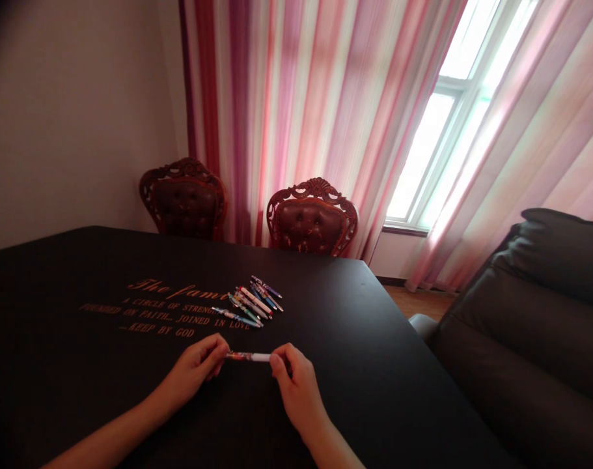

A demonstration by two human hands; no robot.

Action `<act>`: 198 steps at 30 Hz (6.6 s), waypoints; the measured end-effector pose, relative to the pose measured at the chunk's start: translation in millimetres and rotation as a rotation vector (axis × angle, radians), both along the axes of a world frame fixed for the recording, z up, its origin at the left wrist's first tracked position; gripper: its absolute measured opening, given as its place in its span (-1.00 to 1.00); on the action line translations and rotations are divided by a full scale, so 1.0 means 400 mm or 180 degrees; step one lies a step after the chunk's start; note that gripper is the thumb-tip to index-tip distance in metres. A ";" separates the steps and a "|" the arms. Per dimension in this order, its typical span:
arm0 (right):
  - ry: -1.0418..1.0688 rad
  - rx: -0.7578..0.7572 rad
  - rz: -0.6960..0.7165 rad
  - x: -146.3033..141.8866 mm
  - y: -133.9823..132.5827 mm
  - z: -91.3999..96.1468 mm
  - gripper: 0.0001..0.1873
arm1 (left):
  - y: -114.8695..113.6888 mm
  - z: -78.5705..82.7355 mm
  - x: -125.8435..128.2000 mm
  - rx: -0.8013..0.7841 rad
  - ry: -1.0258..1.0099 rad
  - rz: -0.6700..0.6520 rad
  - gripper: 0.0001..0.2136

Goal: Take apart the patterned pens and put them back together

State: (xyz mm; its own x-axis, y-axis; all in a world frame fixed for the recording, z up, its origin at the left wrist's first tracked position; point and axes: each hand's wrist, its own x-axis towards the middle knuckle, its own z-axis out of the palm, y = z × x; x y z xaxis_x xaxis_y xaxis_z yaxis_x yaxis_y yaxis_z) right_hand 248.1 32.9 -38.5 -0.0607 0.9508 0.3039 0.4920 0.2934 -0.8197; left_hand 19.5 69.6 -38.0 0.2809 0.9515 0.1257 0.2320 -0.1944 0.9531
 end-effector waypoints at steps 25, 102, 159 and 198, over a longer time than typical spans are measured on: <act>0.0044 0.0163 0.0104 -0.006 -0.005 0.002 -0.88 | -0.007 0.023 -0.008 0.0083 0.0365 -0.0201 -0.71; 0.0071 0.0304 -0.0146 0.006 0.001 0.004 -0.92 | -0.030 0.094 -0.055 0.1352 0.1828 0.0074 -0.90; -0.1461 0.0600 -0.0198 0.007 -0.087 0.003 -0.79 | -0.013 0.016 -0.142 0.1272 0.2278 0.0419 -0.87; -0.1097 0.0708 0.0017 0.022 -0.088 0.038 -0.91 | -0.125 0.053 -0.057 0.1755 0.2153 -0.0284 -0.93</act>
State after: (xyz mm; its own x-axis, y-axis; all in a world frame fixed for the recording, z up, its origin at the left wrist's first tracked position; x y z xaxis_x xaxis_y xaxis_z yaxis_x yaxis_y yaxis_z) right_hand 256.7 -2.2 -23.4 -0.1997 0.8636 0.4629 0.7247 0.4482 -0.5234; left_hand -3.3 19.5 -16.8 0.5319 0.7752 0.3408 0.6754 -0.6311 0.3815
